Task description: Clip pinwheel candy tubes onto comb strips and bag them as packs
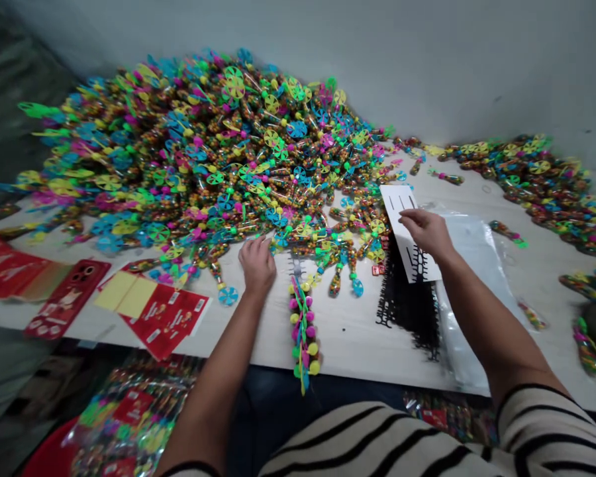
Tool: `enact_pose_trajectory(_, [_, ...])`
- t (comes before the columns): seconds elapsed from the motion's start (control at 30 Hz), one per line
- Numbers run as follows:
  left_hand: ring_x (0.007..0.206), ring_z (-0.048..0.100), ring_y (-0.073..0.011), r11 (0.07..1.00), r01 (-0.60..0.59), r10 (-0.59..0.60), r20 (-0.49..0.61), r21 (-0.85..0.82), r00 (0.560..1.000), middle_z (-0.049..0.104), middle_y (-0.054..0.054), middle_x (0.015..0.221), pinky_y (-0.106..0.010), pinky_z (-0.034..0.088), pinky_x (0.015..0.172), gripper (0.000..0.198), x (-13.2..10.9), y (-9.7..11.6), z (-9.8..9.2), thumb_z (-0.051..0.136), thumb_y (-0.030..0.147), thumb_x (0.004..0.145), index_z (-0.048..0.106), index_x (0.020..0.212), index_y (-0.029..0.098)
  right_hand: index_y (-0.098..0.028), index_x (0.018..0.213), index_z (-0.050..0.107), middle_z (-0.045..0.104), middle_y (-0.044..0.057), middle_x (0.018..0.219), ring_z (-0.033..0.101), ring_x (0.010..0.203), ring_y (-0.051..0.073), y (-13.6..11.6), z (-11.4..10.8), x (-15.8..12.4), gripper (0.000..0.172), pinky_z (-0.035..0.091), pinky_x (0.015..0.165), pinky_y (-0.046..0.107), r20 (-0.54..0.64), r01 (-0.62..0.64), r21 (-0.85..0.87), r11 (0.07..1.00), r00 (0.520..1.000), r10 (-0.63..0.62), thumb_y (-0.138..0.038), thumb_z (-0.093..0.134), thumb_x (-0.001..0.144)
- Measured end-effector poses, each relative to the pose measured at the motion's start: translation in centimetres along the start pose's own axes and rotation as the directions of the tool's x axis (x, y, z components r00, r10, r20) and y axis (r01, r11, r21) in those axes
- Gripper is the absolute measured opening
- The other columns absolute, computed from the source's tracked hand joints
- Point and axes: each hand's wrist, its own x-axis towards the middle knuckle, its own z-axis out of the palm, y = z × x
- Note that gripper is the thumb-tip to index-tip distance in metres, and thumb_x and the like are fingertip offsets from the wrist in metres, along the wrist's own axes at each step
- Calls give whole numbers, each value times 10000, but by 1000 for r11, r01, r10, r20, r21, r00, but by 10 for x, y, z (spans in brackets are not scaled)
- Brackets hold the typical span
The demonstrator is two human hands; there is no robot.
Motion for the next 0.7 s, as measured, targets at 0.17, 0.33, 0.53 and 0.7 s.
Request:
enact_pose_trajectory(0.17, [1244,383,-348,995,54,-56,17,84,998,522,-137,1364,-548,276,1053,386,-26,2,-12,473,197,827,623,1182,186,-177,1187,651,653,141,1206,594,1100,296,13,-6,-41,454,485,901,476,131,66,-302,951,991,-27,-426,592,813])
enact_pose_trajectory(0.33, [1238,400,-344,996,38,-43,57,82,997,533,-126,1357,-539,295,1054,390,-49,3,-19,482,158,807,629,1167,182,-216,1221,622,541,155,1348,550,1136,341,28,-2,-64,446,475,864,560,110,-83,-602,794,976,185,-452,492,866])
enact_pose_trajectory(0.53, [1120,530,-248,999,-30,31,44,-29,999,648,-102,1178,-429,403,1023,326,-92,-3,-49,429,136,841,655,1073,175,-243,1071,703,635,153,1227,564,1125,391,28,-16,-73,362,466,836,586,81,-7,-636,772,994,75,-404,468,847])
enact_pose_trajectory(0.7, [1025,618,-203,943,333,-332,-193,-29,923,686,-97,1059,-363,469,951,325,-114,-35,-96,386,161,872,641,1073,162,-238,1027,720,721,129,1009,659,984,327,-3,5,-85,376,515,852,466,178,296,-373,879,953,-245,-443,443,874])
